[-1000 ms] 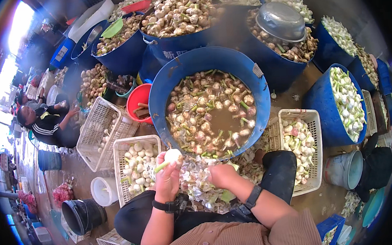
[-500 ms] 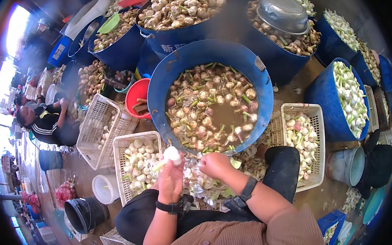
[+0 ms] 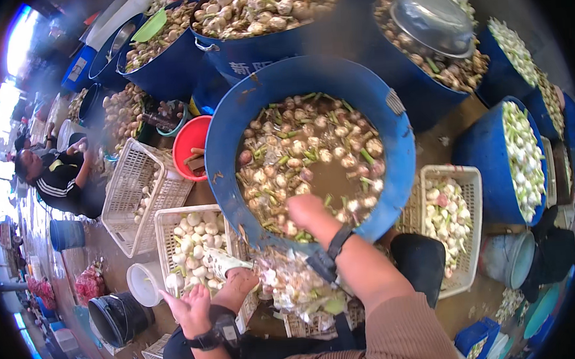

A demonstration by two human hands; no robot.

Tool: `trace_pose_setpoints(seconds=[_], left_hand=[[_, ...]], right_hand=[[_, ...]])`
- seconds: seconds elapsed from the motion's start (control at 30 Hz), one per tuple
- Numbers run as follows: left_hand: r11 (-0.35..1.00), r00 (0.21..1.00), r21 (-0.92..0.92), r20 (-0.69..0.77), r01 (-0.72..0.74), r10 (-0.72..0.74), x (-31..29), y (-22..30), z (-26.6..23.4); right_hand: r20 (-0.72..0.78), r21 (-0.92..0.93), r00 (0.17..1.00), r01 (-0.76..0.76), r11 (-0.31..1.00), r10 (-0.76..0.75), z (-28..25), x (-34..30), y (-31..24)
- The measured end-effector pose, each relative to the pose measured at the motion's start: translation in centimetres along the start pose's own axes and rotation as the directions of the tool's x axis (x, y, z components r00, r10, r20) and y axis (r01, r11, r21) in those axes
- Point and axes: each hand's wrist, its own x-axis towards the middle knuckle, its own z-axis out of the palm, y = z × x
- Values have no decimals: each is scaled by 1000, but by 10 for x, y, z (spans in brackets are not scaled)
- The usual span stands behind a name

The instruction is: The person peels garlic bulbs by hand, discarding the skins onto a pile and placing the cleaned garlic into a white plastic basket. They periodically reach into a blue tub of water to retrieve more garlic bulbs to peel.

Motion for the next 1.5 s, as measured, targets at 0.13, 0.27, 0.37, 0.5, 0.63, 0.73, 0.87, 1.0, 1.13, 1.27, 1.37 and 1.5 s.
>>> trace_pose_setpoints(seconds=[0.13, 0.27, 0.37, 0.5, 0.63, 0.73, 0.87, 1.0, 1.13, 1.27, 1.37, 1.5], left_hand=[[910, 981, 372, 130, -185, 146, -8, -51, 18], [807, 943, 540, 328, -241, 62, -15, -88, 42], [624, 930, 744, 360, -240, -72, -22, -104, 49], [603, 905, 796, 297, -59, -303, -16, -117, 36], [576, 884, 783, 418, -234, -208, -9, -124, 23], [598, 863, 711, 501, -370, -62, -26, -118, 28], [731, 858, 682, 399, -41, -324, -46, -102, 27], [698, 824, 688, 503, -200, -260, -56, -96, 22], [773, 719, 627, 581, -96, -382, -62, -93, 19], [659, 650, 677, 668, -328, -362, -59, -82, 15], [119, 589, 719, 642, -685, -491, -54, -78, 10], [-8, 20, 20, 992, -1000, -125, -73, -83, 4]], right_hand=[[164, -537, 985, 42, 843, 56, 77, 71, 109], [446, -314, 871, -64, 947, 207, 120, 74, 127], [584, -19, 810, 86, 996, -58, 102, 52, 97], [320, 466, 827, 289, 836, -463, 10, -34, -6], [101, 221, 849, 490, 843, -519, -15, -107, -66], [82, 158, 919, 369, 916, -384, -8, -133, -75], [-52, 369, 941, 328, 870, -333, -22, -165, -84], [-190, 263, 945, 311, 913, -267, -10, -179, -94], [407, 897, 906, -421, 134, 118, -3, -171, -83], [90, 879, 995, -99, 466, 42, -5, -180, -81], [-195, 607, 979, 173, 776, -66, -2, -178, -69], [239, 951, 964, -257, 171, 118, -15, -170, -57]])
